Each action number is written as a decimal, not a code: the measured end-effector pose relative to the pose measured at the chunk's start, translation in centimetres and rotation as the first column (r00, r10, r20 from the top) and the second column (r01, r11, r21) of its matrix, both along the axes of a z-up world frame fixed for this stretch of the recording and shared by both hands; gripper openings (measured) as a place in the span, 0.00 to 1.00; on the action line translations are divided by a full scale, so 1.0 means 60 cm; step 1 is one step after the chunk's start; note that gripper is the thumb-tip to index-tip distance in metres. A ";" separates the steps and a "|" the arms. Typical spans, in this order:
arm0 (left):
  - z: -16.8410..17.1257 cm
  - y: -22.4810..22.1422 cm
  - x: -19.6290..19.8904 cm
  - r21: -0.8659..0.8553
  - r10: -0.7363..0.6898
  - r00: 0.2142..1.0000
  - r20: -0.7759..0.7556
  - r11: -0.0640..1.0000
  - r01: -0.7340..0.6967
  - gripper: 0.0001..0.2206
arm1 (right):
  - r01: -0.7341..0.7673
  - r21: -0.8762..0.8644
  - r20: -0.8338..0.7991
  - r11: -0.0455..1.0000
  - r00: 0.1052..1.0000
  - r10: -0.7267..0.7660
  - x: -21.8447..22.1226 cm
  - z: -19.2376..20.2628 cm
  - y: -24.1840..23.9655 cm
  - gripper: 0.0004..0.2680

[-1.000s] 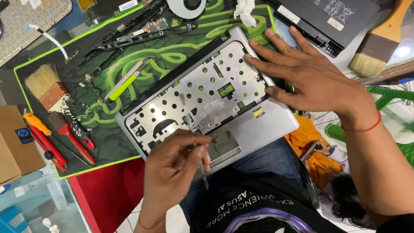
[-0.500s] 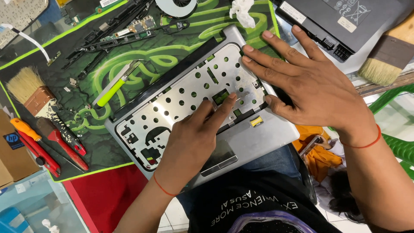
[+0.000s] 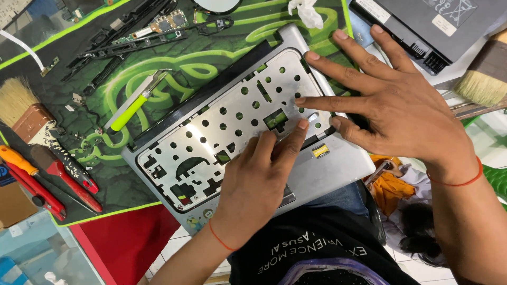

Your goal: The person is cleaning and repairing a laptop, using a brush to remove dust and a small tool to manipulate internal components.

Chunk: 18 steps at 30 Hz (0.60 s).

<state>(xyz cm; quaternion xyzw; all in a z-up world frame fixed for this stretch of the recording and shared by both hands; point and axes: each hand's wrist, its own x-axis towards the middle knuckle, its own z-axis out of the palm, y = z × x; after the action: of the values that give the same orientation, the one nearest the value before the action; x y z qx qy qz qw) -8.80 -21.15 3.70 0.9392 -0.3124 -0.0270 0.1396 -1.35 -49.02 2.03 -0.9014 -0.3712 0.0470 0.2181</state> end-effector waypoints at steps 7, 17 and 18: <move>0.004 -0.069 -0.072 -0.040 0.214 0.965 -0.150 0.974 -0.223 0.32 | -0.016 0.022 -0.026 1.000 1.000 0.017 0.002 0.006 0.001 0.18; 0.013 -0.131 -0.105 0.058 0.254 0.966 -0.045 0.966 -0.251 0.31 | -0.070 0.089 -0.036 0.993 0.997 0.074 0.004 0.008 -0.008 0.13; 0.010 -0.133 -0.102 0.058 0.259 0.965 -0.045 0.965 -0.256 0.31 | -0.076 0.090 -0.037 0.993 0.996 0.079 0.005 0.009 -0.007 0.13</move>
<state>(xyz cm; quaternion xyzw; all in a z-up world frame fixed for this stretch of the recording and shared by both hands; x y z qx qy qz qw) -14.91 -29.14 4.27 0.9741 -0.1830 -0.0414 0.1259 -1.07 -49.46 2.55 -0.8747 -0.4031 0.0572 0.2631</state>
